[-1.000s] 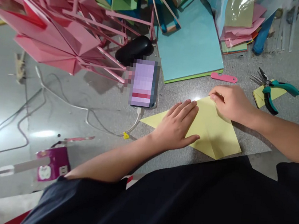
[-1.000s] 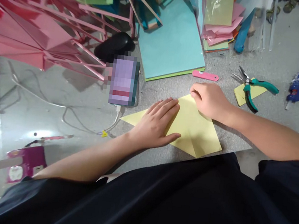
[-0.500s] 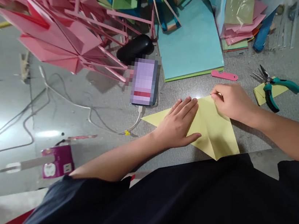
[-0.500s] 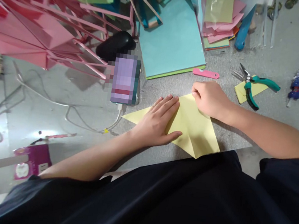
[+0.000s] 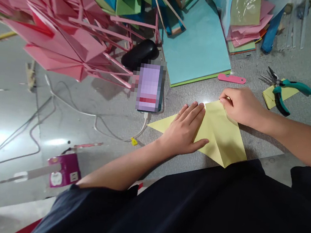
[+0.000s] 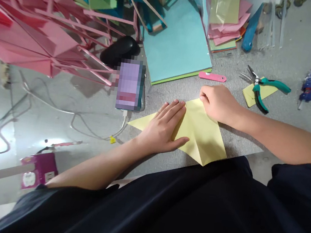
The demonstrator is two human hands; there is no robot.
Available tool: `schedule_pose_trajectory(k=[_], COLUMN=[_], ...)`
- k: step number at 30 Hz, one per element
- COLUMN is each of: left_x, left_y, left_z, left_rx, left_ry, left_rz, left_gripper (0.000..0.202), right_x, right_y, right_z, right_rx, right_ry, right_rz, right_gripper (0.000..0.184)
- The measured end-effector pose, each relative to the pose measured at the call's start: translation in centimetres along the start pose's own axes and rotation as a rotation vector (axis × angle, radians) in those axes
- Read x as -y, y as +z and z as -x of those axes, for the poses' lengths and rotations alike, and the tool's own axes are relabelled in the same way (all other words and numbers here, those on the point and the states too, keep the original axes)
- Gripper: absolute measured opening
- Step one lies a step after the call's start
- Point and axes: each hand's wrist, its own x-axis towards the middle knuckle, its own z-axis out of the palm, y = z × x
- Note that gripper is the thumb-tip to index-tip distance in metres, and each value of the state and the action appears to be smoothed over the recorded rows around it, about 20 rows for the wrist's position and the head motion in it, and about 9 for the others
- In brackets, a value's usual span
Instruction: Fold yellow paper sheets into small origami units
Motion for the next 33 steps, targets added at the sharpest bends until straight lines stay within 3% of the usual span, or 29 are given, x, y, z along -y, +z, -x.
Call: schedule_pose_trajectory(k=[3,8,11,15,22,26,33], left_x=[0.0,0.0,-0.1,-0.4,-0.2,0.0,0.3], left_y=[0.0,0.0,0.0,0.0,0.0,0.1,0.2], left_z=[-0.1,-0.1,0.0,0.1,0.3,0.5,0.7], left_rx=[0.017,0.0,-0.013,-0.034,-0.042,-0.058,-0.083], left_ry=[-0.013,-0.037,-0.055,-0.02,-0.015,-0.004,0.025], left_rz=[-0.008,-0.02,-0.031,-0.05,-0.034,-0.028,-0.045], left_gripper=[0.105,0.105,0.101,0.089,0.091,0.088,0.088], right_x=[-0.3,-0.8,-0.9,-1.0,-1.4,-1.4,-0.2], right_y=[0.0,-0.5,-0.9,-1.0,0.4,0.5,-0.2], right_z=[0.0,-0.1,-0.1,0.7,1.7,1.6,1.7], right_rx=[-0.008,0.047,0.097,0.114,0.024,0.074,0.201], right_ry=[0.02,-0.008,0.004,-0.043,-0.163,-0.23,-0.198], right_rz=[0.003,-0.003,-0.021,-0.018,0.014,0.149,0.296], right_gripper=[0.016,0.051,0.058,0.052,0.033,0.036,0.033])
